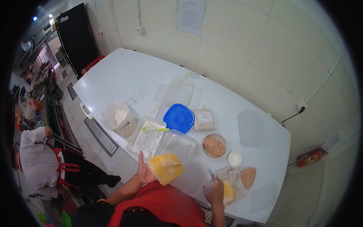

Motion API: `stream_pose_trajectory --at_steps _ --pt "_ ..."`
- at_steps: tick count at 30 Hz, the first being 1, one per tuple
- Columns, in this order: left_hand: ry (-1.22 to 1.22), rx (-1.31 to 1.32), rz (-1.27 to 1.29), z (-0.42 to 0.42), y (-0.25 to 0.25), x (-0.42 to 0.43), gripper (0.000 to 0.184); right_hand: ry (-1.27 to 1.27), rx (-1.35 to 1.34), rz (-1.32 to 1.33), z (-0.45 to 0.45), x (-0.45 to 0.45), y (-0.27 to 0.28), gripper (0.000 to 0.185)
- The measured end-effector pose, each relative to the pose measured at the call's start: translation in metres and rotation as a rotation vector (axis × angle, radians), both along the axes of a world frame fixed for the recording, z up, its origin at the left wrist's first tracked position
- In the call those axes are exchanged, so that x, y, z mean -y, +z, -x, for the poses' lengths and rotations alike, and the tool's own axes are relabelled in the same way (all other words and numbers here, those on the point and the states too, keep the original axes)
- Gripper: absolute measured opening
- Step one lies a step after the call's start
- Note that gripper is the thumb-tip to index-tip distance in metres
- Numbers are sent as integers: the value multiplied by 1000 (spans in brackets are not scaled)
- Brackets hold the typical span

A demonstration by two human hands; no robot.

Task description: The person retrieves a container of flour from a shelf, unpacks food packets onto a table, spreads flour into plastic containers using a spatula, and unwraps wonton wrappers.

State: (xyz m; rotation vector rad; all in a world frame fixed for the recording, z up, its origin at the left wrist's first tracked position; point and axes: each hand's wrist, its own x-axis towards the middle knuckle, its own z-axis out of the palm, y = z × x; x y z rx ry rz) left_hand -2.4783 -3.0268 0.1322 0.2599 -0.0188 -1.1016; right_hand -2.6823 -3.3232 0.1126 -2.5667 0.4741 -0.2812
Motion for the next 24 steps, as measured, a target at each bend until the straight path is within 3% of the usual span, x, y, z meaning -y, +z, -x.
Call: stream_pose_trajectory --at_steps 1,3,6,9,16,19,22,24 --pt "-33 11 32 2 -3 1 121 11 90 68 -2 0 8 63" --pt "-111 69 -140 7 -4 10 121 24 262 200 -24 -14 51 64" --pt "-282 225 -189 10 -7 28 113 339 326 -102 -50 -31 77 66" --pt "-406 349 -199 12 -29 28 98 423 182 -340 -64 -47 83 59" --pt "-414 287 -326 14 -6 24 69 123 66 -332 -75 -55 65 31" --pt "-376 260 -294 20 -15 23 59 -46 218 -614 -91 -66 54 25" --pt "-307 224 -409 18 -26 10 54 -21 121 -887 -103 -51 8 22" --pt "-163 143 -329 13 -39 -12 54 74 99 -661 -119 -56 24 24"
